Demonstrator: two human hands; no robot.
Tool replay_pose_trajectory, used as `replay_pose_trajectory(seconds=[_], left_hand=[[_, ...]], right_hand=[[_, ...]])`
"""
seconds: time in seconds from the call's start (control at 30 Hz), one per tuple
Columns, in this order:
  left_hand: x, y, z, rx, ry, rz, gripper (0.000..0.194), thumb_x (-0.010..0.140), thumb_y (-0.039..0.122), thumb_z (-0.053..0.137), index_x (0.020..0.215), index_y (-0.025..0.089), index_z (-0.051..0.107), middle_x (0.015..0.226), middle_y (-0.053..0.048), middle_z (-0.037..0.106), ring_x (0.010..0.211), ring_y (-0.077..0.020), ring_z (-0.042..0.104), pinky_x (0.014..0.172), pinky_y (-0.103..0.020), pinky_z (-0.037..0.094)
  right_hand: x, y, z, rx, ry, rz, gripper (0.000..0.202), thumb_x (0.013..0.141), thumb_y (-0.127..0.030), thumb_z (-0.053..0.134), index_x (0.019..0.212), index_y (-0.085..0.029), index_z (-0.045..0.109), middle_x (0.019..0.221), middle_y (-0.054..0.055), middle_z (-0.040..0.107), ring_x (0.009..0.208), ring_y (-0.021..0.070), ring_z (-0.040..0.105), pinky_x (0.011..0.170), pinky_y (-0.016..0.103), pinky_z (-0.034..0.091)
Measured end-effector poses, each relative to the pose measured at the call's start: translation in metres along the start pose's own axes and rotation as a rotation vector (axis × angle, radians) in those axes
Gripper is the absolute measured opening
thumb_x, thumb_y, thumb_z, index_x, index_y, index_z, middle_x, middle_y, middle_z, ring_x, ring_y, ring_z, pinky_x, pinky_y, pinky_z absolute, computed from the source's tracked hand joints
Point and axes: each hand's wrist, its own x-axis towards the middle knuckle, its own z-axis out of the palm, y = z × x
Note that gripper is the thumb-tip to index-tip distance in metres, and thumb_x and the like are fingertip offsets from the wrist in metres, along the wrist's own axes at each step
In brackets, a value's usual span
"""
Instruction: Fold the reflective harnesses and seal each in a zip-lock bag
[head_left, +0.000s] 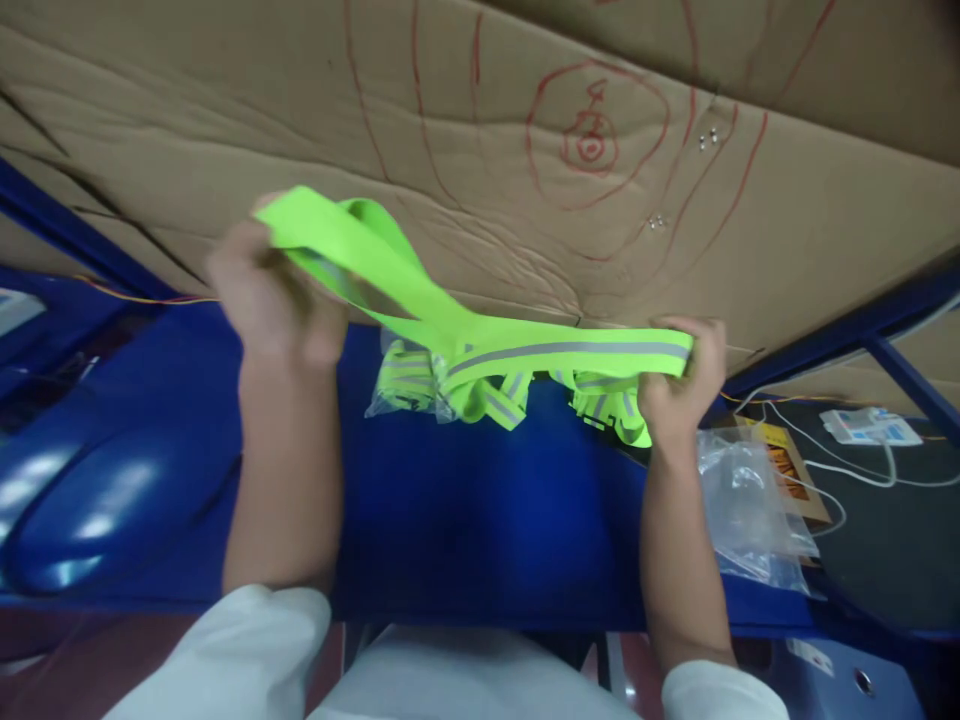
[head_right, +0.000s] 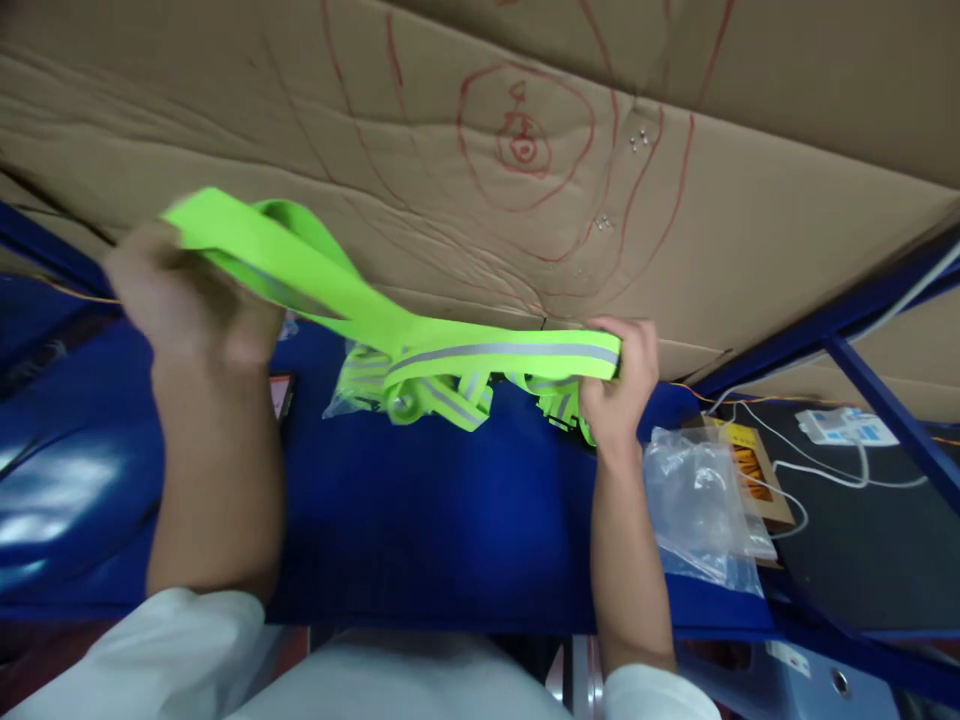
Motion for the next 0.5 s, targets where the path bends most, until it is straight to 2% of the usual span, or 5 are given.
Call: replay_pose_trajectory(seconds=[0.1, 0.23, 0.3, 0.4, 0.5], left_hand=[[-0.011, -0.001, 0.01, 0.285, -0.028, 0.073, 0.019, 0.071, 0.006, 0.051, 0.088, 0.013, 0.057, 0.084, -0.001, 0.06, 0.076, -0.0107, 0.053, 0.081, -0.025, 0.048], [-0.04, 0.008, 0.028, 0.34, -0.038, 0.274, 0.02, 0.076, 0.004, 0.059, 0.093, 0.016, 0.061, 0.083, 0.002, 0.059, 0.072, -0.0093, 0.052, 0.066, -0.019, 0.043], [-0.061, 0.006, 0.043, 0.402, -0.3, 0.17, 0.014, 0.086, 0.009, 0.06, 0.095, 0.019, 0.063, 0.084, 0.002, 0.062, 0.073, -0.0101, 0.058, 0.069, -0.022, 0.047], [-0.094, -0.019, 0.064, 0.737, -0.836, 0.084, 0.016, 0.096, 0.018, 0.052, 0.103, 0.022, 0.066, 0.1, -0.001, 0.071, 0.092, -0.0154, 0.068, 0.08, -0.027, 0.054], [-0.125, -0.063, 0.072, 0.869, -0.952, 0.05, 0.022, 0.091, 0.012, 0.057, 0.106, 0.021, 0.07, 0.108, -0.002, 0.074, 0.104, -0.0197, 0.07, 0.09, -0.029, 0.054]], right_hand=[[-0.004, -0.024, 0.013, 0.062, 0.241, -0.024, 0.025, 0.093, -0.027, 0.054, 0.116, -0.021, 0.058, 0.109, 0.014, 0.059, 0.105, 0.0314, 0.062, 0.095, 0.049, 0.05], [-0.001, -0.022, 0.014, 0.141, 0.185, -0.041, 0.032, 0.092, -0.022, 0.047, 0.124, -0.022, 0.055, 0.119, 0.014, 0.057, 0.118, 0.032, 0.06, 0.1, 0.052, 0.05], [0.001, -0.015, 0.006, 0.17, -0.188, -0.064, 0.03, 0.09, -0.02, 0.051, 0.118, -0.022, 0.062, 0.119, 0.012, 0.062, 0.119, 0.03, 0.061, 0.102, 0.049, 0.05], [0.002, -0.01, -0.007, 0.352, -1.057, -0.079, 0.039, 0.087, -0.028, 0.069, 0.125, -0.025, 0.067, 0.12, 0.006, 0.071, 0.113, 0.0244, 0.068, 0.098, 0.039, 0.056], [-0.001, -0.007, -0.006, 0.568, -1.457, 0.003, 0.065, 0.084, -0.038, 0.078, 0.144, -0.027, 0.057, 0.13, 0.007, 0.071, 0.119, 0.0219, 0.068, 0.1, 0.035, 0.056]])
